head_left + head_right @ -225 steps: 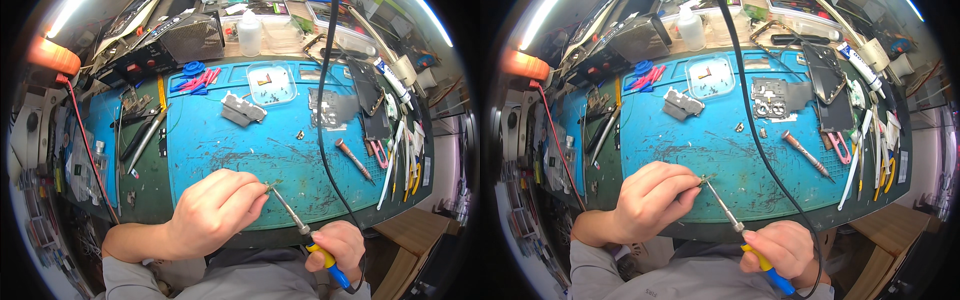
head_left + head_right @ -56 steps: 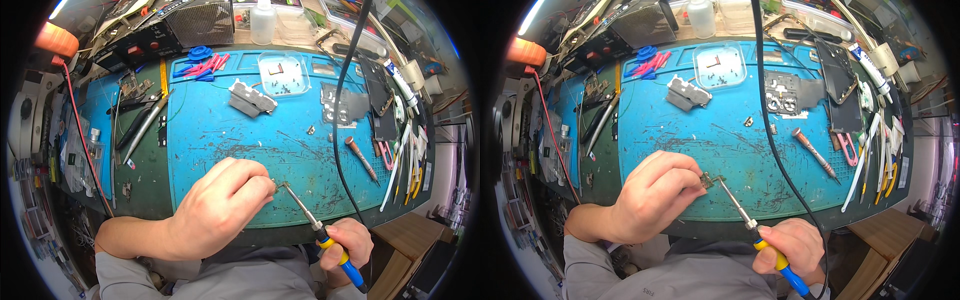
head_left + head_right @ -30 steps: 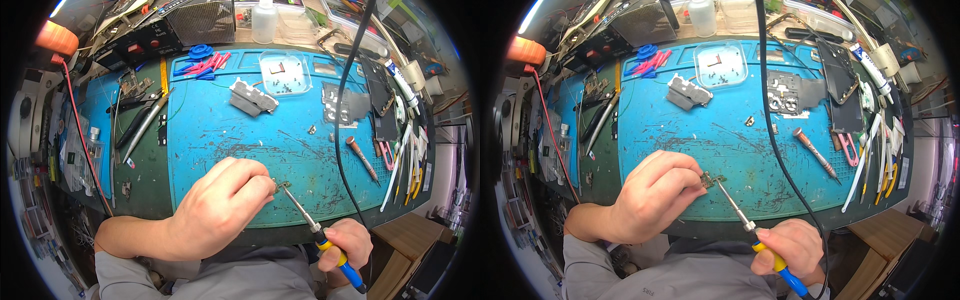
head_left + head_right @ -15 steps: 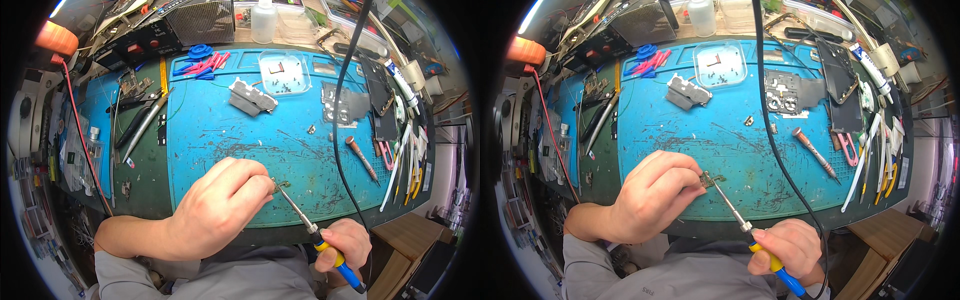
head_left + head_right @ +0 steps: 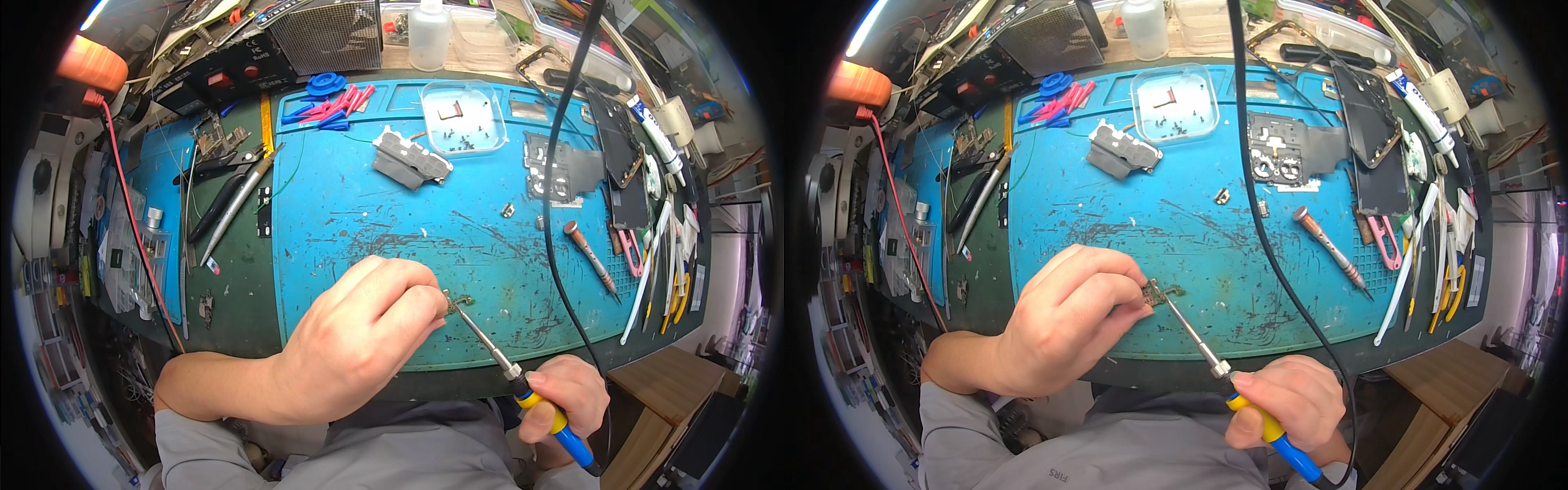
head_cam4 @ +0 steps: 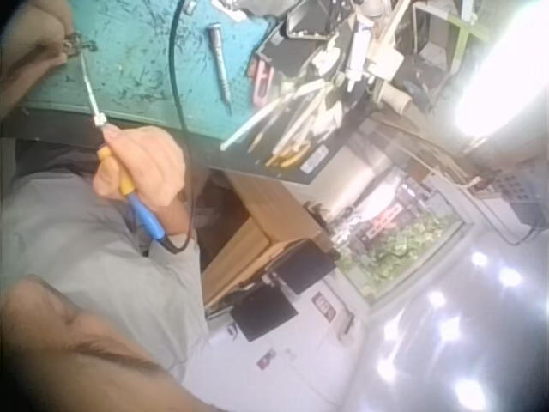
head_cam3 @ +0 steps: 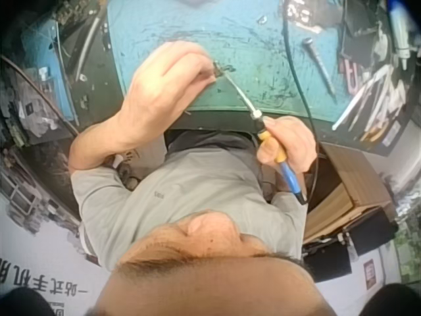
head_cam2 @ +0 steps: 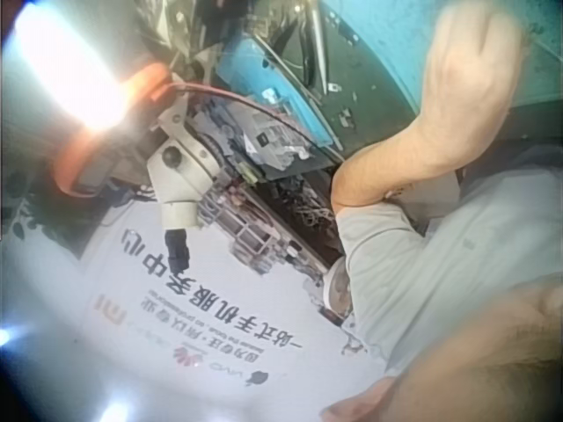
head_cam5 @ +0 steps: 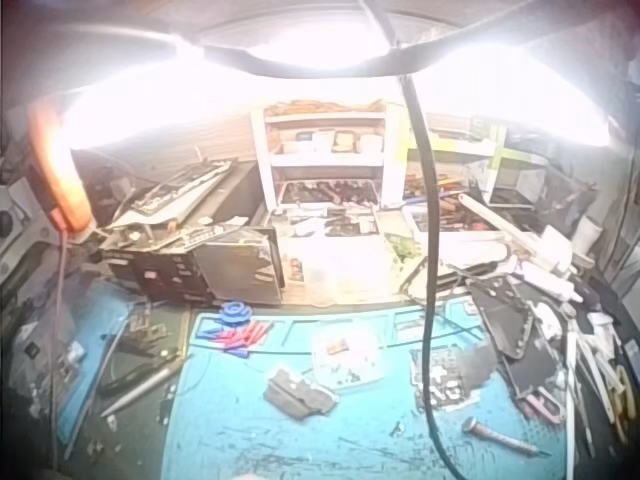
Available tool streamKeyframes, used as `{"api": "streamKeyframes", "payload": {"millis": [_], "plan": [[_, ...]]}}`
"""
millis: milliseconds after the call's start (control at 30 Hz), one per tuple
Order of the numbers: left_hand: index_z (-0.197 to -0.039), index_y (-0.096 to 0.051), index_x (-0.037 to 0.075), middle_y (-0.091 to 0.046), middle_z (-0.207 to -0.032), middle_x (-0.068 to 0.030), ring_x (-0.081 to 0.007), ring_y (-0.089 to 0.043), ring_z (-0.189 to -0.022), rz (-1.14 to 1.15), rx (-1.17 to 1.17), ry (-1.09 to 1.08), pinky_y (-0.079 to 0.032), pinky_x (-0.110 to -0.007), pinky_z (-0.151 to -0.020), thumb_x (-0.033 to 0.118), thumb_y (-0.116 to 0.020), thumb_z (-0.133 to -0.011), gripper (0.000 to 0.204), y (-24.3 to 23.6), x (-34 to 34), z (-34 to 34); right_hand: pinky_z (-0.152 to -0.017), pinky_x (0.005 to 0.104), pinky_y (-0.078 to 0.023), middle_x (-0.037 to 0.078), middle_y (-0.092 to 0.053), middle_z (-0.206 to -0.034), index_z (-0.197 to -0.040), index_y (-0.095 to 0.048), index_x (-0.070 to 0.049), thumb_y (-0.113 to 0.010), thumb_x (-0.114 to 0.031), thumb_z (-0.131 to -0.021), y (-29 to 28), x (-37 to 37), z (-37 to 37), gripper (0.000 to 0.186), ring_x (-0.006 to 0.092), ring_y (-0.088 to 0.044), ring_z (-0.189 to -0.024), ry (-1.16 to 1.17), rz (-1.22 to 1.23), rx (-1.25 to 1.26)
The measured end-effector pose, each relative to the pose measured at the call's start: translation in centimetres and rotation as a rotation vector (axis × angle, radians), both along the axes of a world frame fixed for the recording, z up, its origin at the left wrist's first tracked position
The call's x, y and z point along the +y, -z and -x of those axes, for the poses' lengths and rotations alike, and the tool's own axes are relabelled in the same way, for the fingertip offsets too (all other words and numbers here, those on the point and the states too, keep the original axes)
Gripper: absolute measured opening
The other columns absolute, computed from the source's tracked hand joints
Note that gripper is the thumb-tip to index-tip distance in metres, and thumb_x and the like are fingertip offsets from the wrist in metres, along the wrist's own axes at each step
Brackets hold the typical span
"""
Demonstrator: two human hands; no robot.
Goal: The person adjusts a head-mounted camera, then uses a soldering iron to work on a small electronic component on a cluttered workbench. They manipulate the component with their fingers and apply heat with the soldering iron.
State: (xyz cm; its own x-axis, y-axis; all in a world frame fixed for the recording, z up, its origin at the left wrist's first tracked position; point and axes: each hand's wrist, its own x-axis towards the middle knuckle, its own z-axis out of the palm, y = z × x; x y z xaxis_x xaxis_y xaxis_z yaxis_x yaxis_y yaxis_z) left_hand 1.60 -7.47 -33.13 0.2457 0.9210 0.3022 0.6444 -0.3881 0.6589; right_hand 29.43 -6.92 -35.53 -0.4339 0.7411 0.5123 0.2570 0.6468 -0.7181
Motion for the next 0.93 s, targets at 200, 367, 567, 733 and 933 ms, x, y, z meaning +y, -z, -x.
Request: {"api": "streamKeyframes", "payload": {"millis": [200,367,567,733,933], "plan": [[-0.101,-0.068,0.001,-0.072,-0.107,-0.0130,-0.0307,-0.070,-0.088,0.000,-0.004,-0.001,-0.057,-0.040,-0.074,-0.007,-0.090,-0.076,0.034,0.01,0.03,-0.02,-0.051,0.0316,-0.057,0.006,-0.075,-0.080,-0.106,-0.075,-0.001,-0.075,-0.022,-0.100,-0.01,0.03,0.02,0.022,0.0187,-0.069,-0.057,-0.004,0.003,0.007],[-0.100,-0.068,0.001,-0.072,-0.107,-0.0130,-0.0306,-0.070,-0.088,0.001,-0.004,-0.002,-0.057,-0.040,-0.074,-0.007,-0.090,-0.076,0.033,-0.04,0.02,-0.01,-0.051,0.0315,-0.057,0.006,-0.074,-0.080,-0.105,-0.075,-0.001,-0.075,-0.022,-0.099,-0.16,-0.01,0.08,0.022,0.0187,-0.069,-0.057,0.001,-0.006,-0.006],[-0.099,-0.068,0.001,-0.072,-0.106,-0.0129,-0.0305,-0.070,-0.088,0.006,-0.001,0.001,-0.057,-0.040,-0.074,-0.007,-0.090,-0.076,0.033,0.01,0.00,0.01,-0.051,0.0314,-0.056,0.005,-0.073,-0.079,-0.107,-0.075,-0.001,-0.075,-0.021,-0.099,-0.12,-0.11,-0.10,0.022,0.0186,-0.069,-0.057,0.004,0.004,-0.013],[-0.099,-0.067,0.002,-0.072,-0.106,-0.0129,-0.0305,-0.070,-0.088,0.006,0.000,0.000,-0.057,-0.040,-0.074,-0.007,-0.090,-0.076,0.033,-0.06,-0.01,-0.03,-0.052,0.0320,-0.057,0.006,-0.074,-0.079,-0.106,-0.075,-0.001,-0.074,-0.022,-0.099,-0.04,0.00,-0.10,0.022,0.0191,-0.068,-0.056,0.002,-0.008,0.005],[-0.101,-0.067,0.002,-0.072,-0.107,-0.0130,-0.0310,-0.070,-0.088,0.008,-0.002,0.000,-0.057,-0.040,-0.076,-0.007,-0.090,-0.077,0.034,-0.06,-0.06,-0.02,-0.054,0.0336,-0.059,0.007,-0.077,-0.081,-0.108,-0.076,-0.003,-0.079,-0.033,-0.100,-0.03,-0.60,-0.29,0.031,0.0199,-0.071,-0.059,0.052,0.039,0.000]]}}
